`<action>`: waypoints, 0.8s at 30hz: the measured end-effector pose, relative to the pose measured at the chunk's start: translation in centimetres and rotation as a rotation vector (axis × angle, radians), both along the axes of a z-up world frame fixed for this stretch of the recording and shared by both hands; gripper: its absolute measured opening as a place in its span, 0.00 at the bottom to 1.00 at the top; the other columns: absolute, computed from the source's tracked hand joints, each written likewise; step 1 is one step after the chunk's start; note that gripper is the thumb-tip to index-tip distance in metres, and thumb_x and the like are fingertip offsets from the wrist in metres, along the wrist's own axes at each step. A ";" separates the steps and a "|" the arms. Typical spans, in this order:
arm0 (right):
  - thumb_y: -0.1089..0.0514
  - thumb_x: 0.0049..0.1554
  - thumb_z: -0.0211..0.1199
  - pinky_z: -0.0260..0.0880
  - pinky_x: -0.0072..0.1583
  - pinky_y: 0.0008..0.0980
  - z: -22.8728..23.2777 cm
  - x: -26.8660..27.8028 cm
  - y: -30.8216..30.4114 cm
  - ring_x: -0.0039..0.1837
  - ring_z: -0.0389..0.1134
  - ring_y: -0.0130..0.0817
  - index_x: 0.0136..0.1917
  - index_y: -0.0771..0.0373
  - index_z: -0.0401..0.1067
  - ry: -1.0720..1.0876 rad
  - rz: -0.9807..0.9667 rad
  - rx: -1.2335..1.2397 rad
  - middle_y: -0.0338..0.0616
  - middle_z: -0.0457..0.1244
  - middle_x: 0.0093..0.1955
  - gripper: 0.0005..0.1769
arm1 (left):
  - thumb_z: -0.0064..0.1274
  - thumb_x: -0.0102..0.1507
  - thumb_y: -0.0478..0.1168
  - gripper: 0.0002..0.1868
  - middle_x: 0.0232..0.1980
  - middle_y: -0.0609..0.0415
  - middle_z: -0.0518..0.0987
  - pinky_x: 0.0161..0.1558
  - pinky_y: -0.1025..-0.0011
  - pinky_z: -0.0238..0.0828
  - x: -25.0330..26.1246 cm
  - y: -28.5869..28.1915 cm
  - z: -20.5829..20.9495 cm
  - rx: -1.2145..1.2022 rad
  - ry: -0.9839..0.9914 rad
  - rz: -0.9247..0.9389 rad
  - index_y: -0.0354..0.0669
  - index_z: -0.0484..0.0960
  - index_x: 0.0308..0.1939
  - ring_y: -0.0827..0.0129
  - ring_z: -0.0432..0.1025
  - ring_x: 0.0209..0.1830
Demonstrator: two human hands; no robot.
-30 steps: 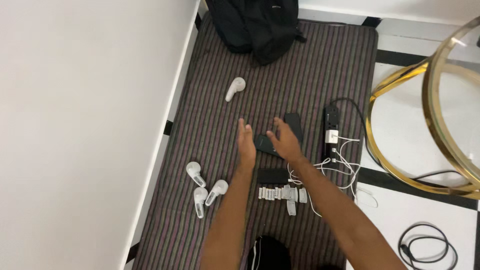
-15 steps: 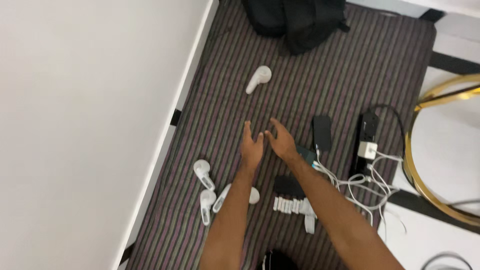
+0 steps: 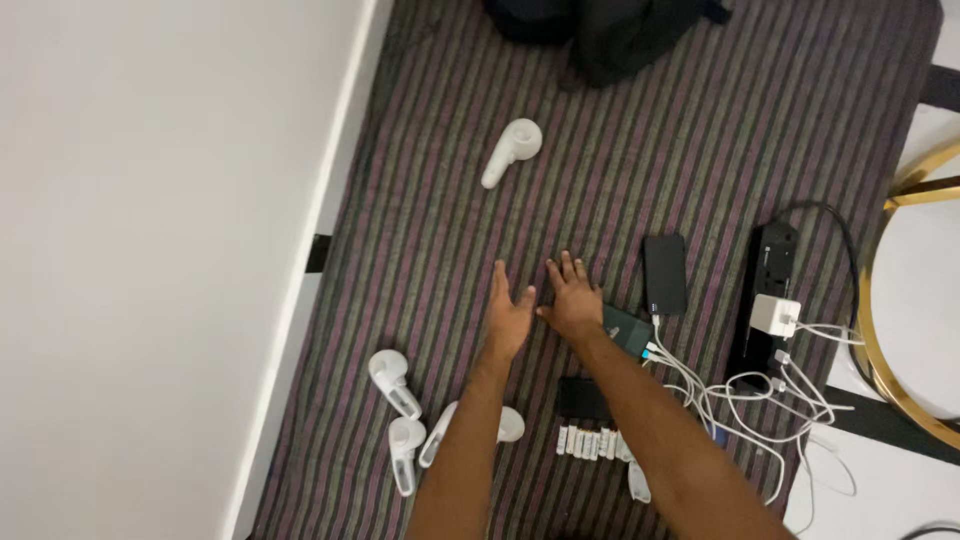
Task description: The person sits on a striped mat and repeatedly opens small white electronic devices, removes internal components, and places them on the mat. The person also handles white cables and a white handheld device, opening its battery compartment and placing the battery on the mat.
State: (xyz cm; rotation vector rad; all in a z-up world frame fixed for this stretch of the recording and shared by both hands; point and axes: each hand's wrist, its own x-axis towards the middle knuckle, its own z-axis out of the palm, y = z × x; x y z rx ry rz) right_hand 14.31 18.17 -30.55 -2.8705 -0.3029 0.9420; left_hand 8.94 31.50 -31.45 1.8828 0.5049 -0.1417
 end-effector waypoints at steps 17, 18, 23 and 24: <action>0.38 0.50 0.71 0.55 0.71 0.64 -1.2 -0.6 -0.5 0.85 0.38 0.41 0.82 0.44 0.44 -0.114 -0.016 0.070 0.37 0.36 0.86 0.56 | 0.55 0.68 0.39 0.36 0.82 0.39 0.54 0.77 0.55 0.49 2.5 0.5 -4.5 0.172 -0.185 -0.053 0.39 0.58 0.77 0.46 0.48 0.83; 0.37 0.50 0.70 0.54 0.71 0.64 -1.1 -0.4 -0.5 0.84 0.37 0.41 0.82 0.43 0.42 -0.089 -0.008 0.044 0.37 0.34 0.86 0.57 | 0.56 0.68 0.39 0.36 0.82 0.38 0.55 0.78 0.55 0.51 3.9 0.9 -4.6 0.201 -0.229 -0.033 0.39 0.59 0.77 0.46 0.50 0.83; 0.35 0.50 0.70 0.53 0.73 0.61 -0.7 -0.5 0.0 0.85 0.36 0.36 0.83 0.41 0.42 -0.069 -0.040 0.012 0.33 0.34 0.87 0.57 | 0.66 0.57 0.38 0.51 0.74 0.37 0.62 0.72 0.53 0.56 9.1 2.8 -3.7 0.147 -0.173 0.073 0.37 0.50 0.78 0.44 0.57 0.75; 0.35 0.50 0.70 0.53 0.73 0.60 -0.6 -0.4 0.2 0.85 0.37 0.36 0.83 0.41 0.42 -0.067 -0.035 -0.007 0.33 0.35 0.87 0.57 | 0.68 0.56 0.38 0.53 0.73 0.37 0.61 0.70 0.52 0.57 9.5 3.1 -3.5 0.164 -0.129 0.055 0.38 0.49 0.77 0.42 0.57 0.74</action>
